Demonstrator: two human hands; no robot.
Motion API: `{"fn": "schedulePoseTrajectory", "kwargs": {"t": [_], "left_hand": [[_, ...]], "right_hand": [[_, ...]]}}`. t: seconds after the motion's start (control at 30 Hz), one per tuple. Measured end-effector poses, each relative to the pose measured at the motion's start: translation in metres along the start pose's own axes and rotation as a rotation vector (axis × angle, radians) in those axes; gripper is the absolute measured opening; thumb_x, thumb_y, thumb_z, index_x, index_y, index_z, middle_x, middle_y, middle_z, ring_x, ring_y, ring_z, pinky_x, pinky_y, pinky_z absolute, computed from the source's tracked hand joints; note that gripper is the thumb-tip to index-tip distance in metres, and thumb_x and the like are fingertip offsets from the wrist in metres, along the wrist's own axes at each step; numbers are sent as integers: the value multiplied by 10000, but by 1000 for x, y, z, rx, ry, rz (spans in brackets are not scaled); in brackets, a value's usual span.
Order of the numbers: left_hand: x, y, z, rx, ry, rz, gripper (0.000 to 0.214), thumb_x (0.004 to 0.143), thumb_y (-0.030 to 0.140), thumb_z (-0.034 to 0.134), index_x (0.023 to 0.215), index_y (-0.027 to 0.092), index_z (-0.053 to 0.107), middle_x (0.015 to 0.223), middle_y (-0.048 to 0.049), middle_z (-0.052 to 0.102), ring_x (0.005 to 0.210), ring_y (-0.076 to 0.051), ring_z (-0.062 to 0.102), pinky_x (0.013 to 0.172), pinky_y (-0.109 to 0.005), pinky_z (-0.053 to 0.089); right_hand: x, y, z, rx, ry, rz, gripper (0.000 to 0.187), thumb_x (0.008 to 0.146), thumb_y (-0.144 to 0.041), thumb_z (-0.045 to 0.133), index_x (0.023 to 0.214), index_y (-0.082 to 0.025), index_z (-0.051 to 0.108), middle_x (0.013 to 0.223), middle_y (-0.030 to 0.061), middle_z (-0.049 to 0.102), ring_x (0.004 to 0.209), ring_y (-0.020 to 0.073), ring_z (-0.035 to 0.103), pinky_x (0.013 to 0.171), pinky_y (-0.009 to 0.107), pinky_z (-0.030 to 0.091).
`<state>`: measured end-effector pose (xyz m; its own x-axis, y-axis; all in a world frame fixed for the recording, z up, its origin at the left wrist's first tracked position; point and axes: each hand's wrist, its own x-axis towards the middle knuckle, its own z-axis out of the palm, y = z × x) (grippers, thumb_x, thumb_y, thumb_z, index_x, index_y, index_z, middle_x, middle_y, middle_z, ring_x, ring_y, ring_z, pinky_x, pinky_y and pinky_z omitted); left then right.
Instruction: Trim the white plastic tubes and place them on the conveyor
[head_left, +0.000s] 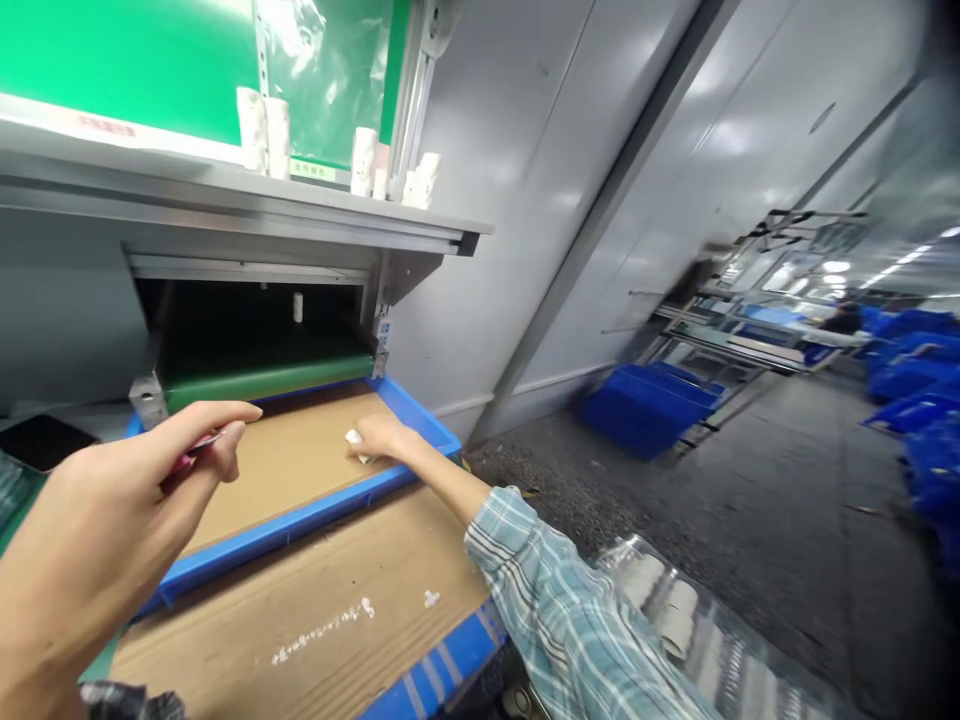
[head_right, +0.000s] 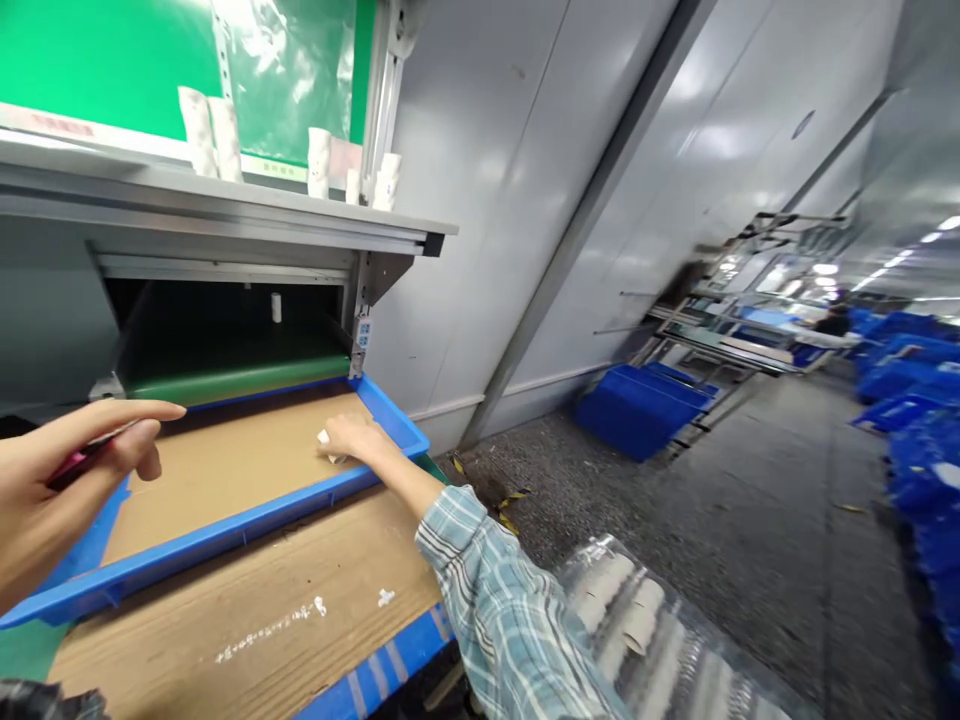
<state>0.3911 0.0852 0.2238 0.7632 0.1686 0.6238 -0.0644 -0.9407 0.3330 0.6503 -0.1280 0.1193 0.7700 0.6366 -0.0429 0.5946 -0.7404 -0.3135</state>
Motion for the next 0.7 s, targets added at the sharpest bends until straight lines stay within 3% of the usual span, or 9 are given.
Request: {"fn": "schedulePoseTrajectory", "kwargs": {"t": [0.17,0.3,0.43,0.57,0.7], "left_hand": [[4,2,-1,-93,-23,10,328,987,499,490,1078,351,768,710,90,742,510,-105,638,542,-196,429],[11,0,10,-97,-67,-61,339,989,513,495,1124,348,760,825,44,804,667,-169,733,612,-239,477],[16,9,18,-130,-146,-60,325,1004,523,516,1183,349,725,856,41,797,641,-167,680,605,-251,453],[18,25,27,-258,-231,-45,269,1007,544,569,1150,343,678,888,63,755,653,-135,621,604,-231,436],[18,35,41,-298,-175,-71,298,993,552,594,1116,281,586,863,41,677,680,-140,605,639,-239,474]], "right_hand": [[6,-23,-6,140,-19,-176,354,1000,-270,751,1326,-169,655,1276,93,723,1109,243,735,971,445,629],[-15,-53,-33,356,122,-415,506,970,-208,745,1438,-227,555,1383,68,709,1233,196,714,1092,348,574],[-45,-79,-46,657,265,-674,381,921,-251,795,1272,-230,651,1263,46,752,1185,202,734,1106,351,568],[-62,-80,-46,787,335,-790,374,899,-200,797,1247,-241,668,1203,37,761,1126,190,744,1050,322,588],[-66,-70,-50,763,354,-862,424,901,-111,724,1299,-231,644,1239,42,760,1162,182,739,1065,303,578]]}}
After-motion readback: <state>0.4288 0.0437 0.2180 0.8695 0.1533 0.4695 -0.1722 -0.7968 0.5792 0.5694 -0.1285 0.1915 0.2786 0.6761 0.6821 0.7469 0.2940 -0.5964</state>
